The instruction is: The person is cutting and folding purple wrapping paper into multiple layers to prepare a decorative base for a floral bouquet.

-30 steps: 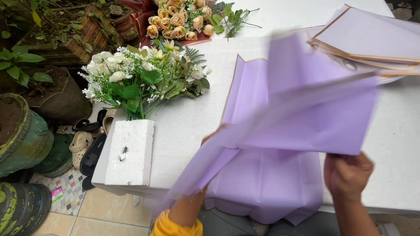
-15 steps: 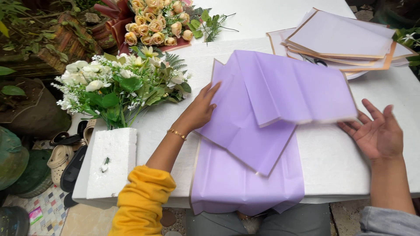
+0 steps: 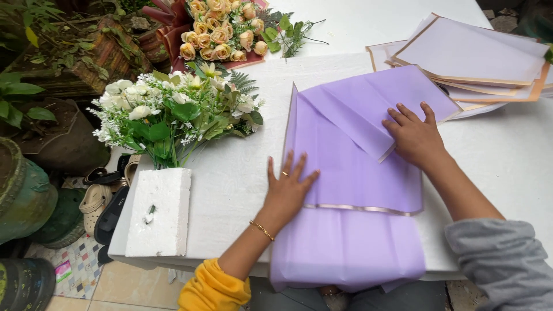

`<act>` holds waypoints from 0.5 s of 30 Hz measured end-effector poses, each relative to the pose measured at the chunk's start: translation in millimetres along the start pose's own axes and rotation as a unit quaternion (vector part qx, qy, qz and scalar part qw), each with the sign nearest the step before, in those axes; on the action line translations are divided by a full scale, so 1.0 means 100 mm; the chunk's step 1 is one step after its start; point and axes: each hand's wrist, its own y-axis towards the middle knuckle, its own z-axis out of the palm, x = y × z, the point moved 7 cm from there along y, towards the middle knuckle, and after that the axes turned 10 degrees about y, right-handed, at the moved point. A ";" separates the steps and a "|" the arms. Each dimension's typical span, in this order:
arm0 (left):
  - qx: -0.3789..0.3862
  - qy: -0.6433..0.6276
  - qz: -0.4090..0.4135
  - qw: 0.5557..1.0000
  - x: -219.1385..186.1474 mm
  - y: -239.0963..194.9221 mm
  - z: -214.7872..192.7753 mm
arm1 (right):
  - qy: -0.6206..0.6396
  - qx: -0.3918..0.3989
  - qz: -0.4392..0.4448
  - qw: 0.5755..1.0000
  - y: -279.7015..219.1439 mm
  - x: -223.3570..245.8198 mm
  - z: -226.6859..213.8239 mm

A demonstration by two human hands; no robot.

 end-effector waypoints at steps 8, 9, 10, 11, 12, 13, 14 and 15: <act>0.061 -0.085 -0.016 0.994 -0.16 -0.14 0.03 | 0.084 -0.089 -0.071 0.990 -0.71 1.41 -1.38; 0.058 -0.099 -0.020 0.993 -0.16 -0.16 0.02 | 0.116 -0.051 -0.065 0.990 -0.77 1.48 -1.38; 0.059 -0.101 -0.021 0.993 -0.14 -0.18 0.01 | 0.116 -0.049 -0.065 0.990 -0.73 1.43 -1.25; 0.059 -0.127 -0.048 0.989 -0.09 -0.21 0.01 | 0.115 -0.096 -0.067 0.987 -0.71 1.38 -1.18; 0.059 -0.152 -0.075 0.984 -0.04 -0.24 0.00 | 0.113 -0.143 -0.067 0.981 -0.69 1.32 -1.11; 0.058 -0.152 -0.075 0.984 -0.03 -0.27 -0.03 | 0.113 -0.144 -0.068 0.981 -0.68 1.25 -1.10; 0.045 -0.179 -0.114 0.976 0.04 -0.31 -0.06 | 0.136 -0.118 -0.043 0.983 -0.66 1.15 -1.05; 0.032 -0.206 -0.154 0.966 0.12 -0.36 -0.08 | 0.158 -0.091 -0.019 0.983 -0.64 1.05 -0.99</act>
